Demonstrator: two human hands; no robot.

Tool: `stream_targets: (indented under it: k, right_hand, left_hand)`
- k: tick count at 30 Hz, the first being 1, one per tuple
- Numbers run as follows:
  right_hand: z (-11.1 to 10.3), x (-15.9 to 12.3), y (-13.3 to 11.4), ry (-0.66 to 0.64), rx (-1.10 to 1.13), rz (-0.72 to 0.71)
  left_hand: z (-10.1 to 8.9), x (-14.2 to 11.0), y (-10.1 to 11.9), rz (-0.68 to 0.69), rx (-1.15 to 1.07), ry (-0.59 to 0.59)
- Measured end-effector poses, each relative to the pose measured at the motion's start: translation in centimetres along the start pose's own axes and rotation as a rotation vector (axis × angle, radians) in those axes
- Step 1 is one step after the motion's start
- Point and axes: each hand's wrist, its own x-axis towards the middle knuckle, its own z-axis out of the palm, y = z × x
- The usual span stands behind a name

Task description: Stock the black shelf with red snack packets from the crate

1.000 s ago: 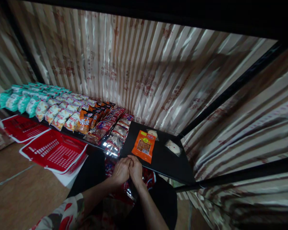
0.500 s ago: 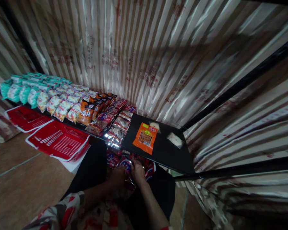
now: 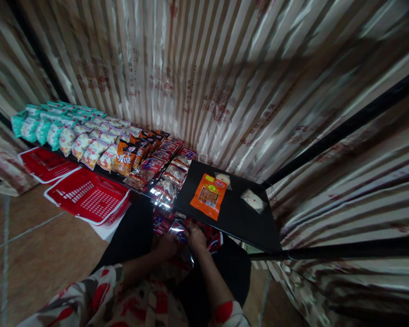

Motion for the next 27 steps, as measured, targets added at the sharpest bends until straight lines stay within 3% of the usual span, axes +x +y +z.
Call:
stream_targets:
  k: [9, 17, 27]
  right_hand:
    - [0.1, -0.2, 0.0, -0.011, 0.038, -0.060]
    - [-1.9, -1.4, 0.3, -0.055, 0.208, -0.161]
    - [-5.5, -2.4, -0.2, -0.022, 0.690, -0.182]
  left_hand:
    - [-0.5, -0.6, 0.2, 0.027, 0.008, -0.053]
    - [-1.1, -1.0, 0.3, 0.047, -0.019, 0.021]
    - [-2.1, -1.2, 0.9, 0.040, -0.190, 0.166]
